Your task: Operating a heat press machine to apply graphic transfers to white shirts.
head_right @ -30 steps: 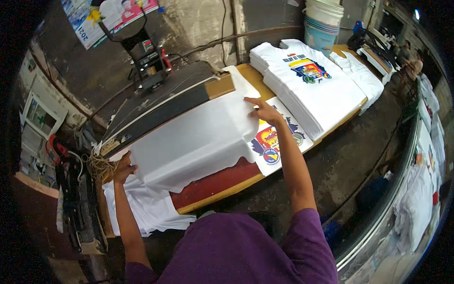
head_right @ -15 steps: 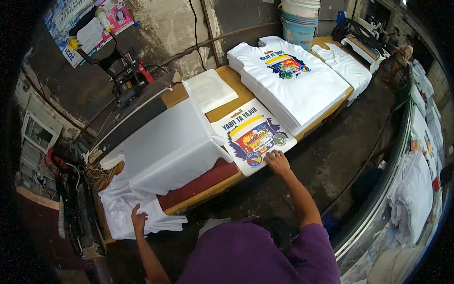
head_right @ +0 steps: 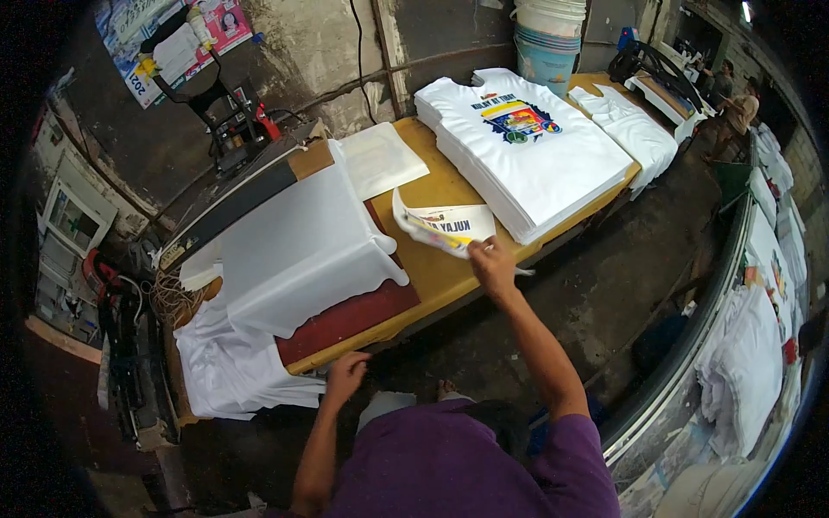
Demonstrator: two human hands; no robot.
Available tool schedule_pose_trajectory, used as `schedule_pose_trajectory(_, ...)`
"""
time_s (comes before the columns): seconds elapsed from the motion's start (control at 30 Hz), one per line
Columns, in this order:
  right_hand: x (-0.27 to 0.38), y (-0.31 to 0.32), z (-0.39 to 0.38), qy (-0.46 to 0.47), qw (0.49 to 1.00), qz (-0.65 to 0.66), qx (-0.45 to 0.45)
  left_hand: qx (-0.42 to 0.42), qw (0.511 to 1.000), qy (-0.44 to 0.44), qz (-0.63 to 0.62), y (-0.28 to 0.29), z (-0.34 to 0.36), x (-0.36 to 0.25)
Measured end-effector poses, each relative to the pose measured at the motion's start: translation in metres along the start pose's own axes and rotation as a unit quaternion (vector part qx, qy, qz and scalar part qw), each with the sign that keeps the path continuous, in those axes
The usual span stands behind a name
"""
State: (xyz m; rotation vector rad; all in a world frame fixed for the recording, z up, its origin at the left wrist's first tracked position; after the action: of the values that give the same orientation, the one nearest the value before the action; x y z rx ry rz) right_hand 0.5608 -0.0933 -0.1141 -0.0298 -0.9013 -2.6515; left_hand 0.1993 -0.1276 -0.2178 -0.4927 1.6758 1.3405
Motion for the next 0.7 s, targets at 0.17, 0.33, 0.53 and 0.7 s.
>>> schedule_pose_trajectory(0.17, 0.056, -0.066, -0.073, 0.073, 0.975, -0.007, 0.208, 0.056, 0.997, -0.045, 0.031, -0.023, -0.013, -0.049)
schedule_pose_trajectory(0.33, 0.023, -0.115, -0.118, -0.036, 0.935, 0.000, 0.354, 0.068, 0.996, 0.025, 0.060, -0.025, -0.056, -0.002)
schedule_pose_trajectory(0.53, 0.008, -0.116, -0.065, -0.059, 0.947, 0.084, 0.305, 0.115, 0.982, 0.141, 0.041, -0.026, -0.082, 0.024)
schedule_pose_trajectory(0.7, -0.012, -0.142, -0.073, -0.119, 0.892, 0.108, 0.423, 0.136, 0.983, 0.127, 0.002, -0.044, -0.074, 0.021)
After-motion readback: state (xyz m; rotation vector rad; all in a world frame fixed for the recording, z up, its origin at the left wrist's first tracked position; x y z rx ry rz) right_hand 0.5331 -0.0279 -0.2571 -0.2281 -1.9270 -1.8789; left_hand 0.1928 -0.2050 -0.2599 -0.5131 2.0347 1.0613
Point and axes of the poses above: each hand's wrist, its own z-axis towards the middle knuckle, its own y-axis out of the back of the hand, x = y × z, the point moved 10 cm from there along z, towards the middle knuckle, and after that the axes turned 6 degrees about y, right-handed, at the moved point
